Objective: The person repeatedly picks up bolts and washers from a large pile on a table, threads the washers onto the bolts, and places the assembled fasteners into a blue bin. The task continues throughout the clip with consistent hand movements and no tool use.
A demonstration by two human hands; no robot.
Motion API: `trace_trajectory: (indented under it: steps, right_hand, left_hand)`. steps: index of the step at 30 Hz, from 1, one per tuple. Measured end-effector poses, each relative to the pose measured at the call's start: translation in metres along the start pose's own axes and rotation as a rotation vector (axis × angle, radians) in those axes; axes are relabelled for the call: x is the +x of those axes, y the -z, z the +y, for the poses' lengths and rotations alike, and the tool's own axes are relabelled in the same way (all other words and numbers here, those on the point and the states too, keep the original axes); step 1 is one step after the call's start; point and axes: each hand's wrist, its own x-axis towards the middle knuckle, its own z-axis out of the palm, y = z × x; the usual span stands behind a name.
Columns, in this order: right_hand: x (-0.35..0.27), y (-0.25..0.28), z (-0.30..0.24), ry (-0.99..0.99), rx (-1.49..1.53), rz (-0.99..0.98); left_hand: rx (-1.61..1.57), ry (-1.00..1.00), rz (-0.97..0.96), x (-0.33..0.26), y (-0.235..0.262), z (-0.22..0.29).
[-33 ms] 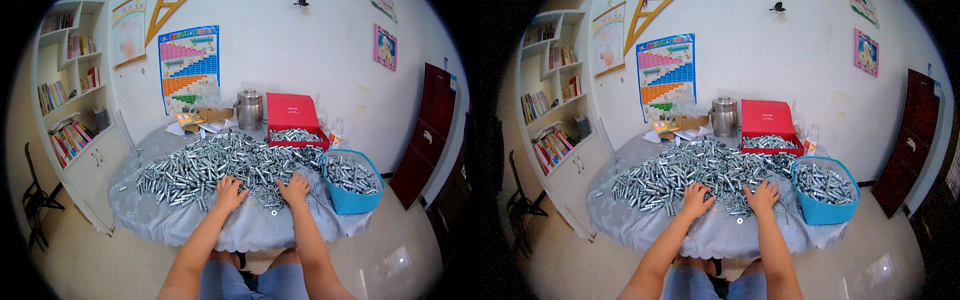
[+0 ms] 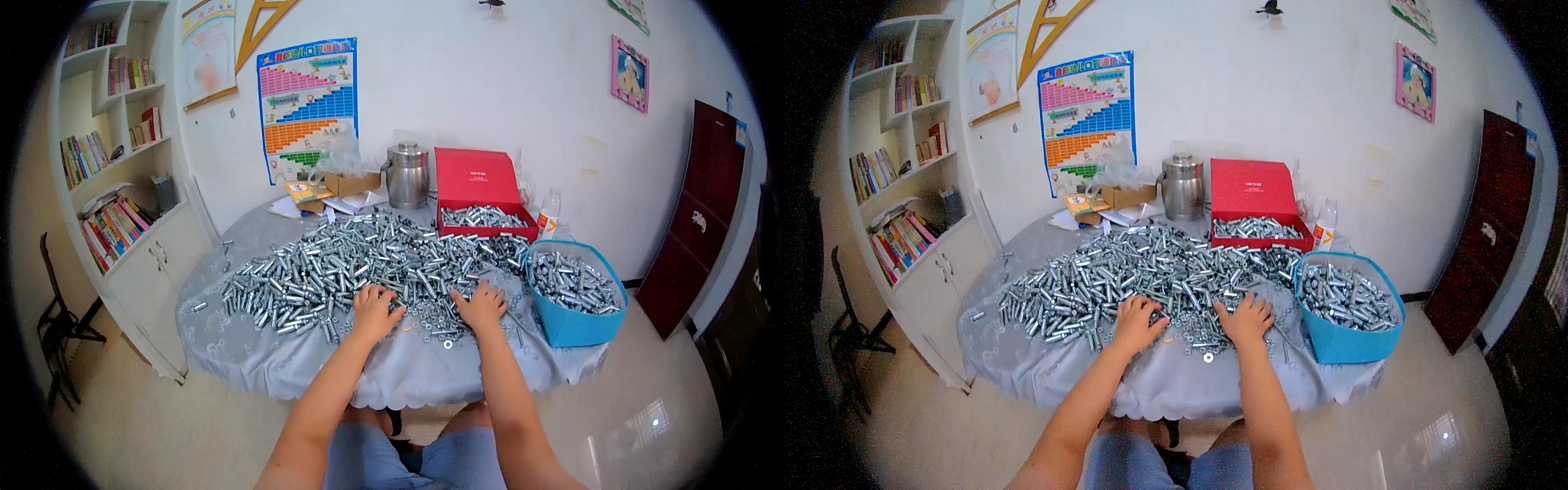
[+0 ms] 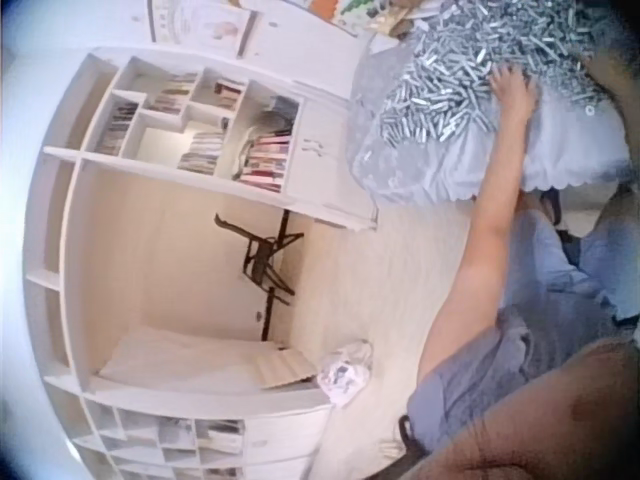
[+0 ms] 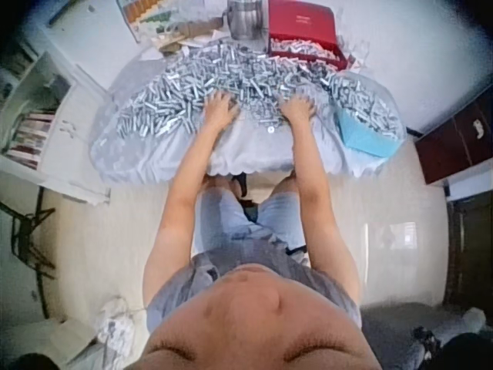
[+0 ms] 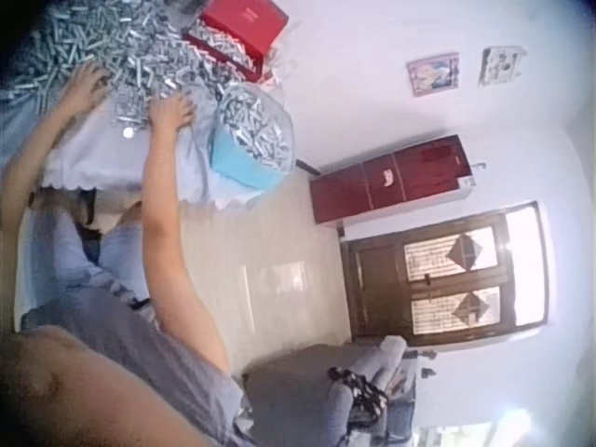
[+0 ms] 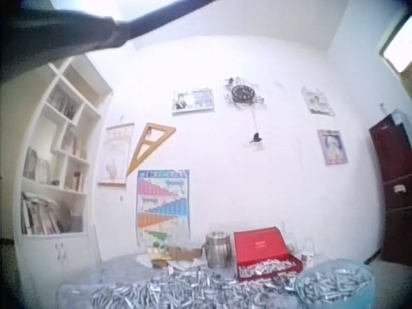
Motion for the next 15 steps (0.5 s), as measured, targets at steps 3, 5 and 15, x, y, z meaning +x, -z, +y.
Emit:
trace_trajectory:
  steps: [3, 5, 15]
  right_hand:
    - [0.0002, 0.0035, 0.0001, 0.003, -0.045, -0.149]
    - [0.0005, 0.0043, 0.0014, 0.016, -0.044, -0.161]
    - [0.0024, 0.0071, 0.0011, 0.025, -0.052, -0.142]
  left_hand:
    - [0.032, 0.041, -0.035, -0.0008, -0.0006, -0.0026]
    - [0.033, 0.064, -0.071, 0.0, -0.0037, -0.0039]
    - [-0.048, 0.061, -0.07, 0.0002, -0.0034, -0.0029]
